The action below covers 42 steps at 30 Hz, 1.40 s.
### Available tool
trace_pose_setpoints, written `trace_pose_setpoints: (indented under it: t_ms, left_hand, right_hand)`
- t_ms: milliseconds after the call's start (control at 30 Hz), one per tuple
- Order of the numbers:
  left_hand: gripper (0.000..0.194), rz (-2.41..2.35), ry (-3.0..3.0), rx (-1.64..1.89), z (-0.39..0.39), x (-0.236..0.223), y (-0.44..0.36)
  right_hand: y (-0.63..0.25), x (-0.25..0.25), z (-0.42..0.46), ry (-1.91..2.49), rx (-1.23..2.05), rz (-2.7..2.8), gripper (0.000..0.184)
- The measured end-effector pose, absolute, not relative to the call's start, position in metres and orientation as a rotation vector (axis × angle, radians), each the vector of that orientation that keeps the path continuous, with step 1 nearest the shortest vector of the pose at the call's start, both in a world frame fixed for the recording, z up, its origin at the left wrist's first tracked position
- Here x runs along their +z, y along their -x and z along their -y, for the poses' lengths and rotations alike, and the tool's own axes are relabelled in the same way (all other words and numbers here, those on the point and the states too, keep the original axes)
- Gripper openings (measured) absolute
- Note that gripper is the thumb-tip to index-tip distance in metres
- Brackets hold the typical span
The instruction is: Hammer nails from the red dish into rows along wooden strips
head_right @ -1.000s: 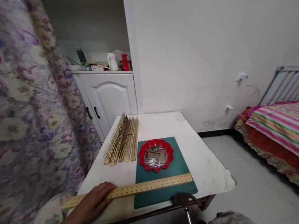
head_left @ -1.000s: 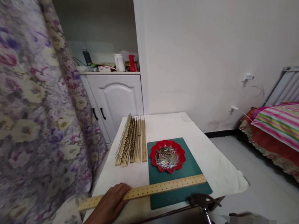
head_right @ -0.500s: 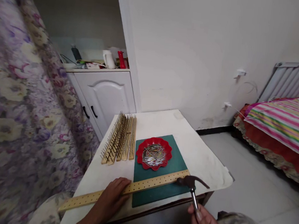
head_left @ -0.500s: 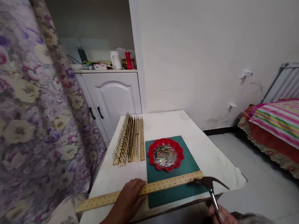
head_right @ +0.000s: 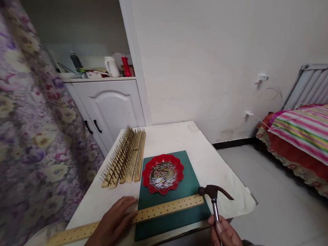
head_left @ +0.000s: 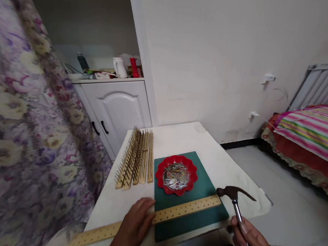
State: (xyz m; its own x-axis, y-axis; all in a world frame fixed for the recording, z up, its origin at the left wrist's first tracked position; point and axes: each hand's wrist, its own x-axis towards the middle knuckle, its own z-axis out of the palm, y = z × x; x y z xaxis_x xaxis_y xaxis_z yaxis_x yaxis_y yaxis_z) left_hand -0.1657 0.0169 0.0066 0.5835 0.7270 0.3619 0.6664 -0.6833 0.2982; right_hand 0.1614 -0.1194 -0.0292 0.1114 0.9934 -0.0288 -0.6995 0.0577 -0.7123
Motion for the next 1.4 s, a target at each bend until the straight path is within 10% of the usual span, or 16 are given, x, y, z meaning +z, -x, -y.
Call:
trace_pose_setpoints:
  t_ms: [500,1400]
  left_hand:
    - [0.065,-1.471,-2.54,-0.044,-0.117,0.03,0.016]
    - [0.034,-1.347,-2.639,0.233,-0.128,0.041,0.05]
  right_hand:
    - [-0.156,-0.024,0.111,0.628,1.431,0.525,0.018]
    - [-0.148,-0.019,0.109,0.687,1.431,0.521,0.022]
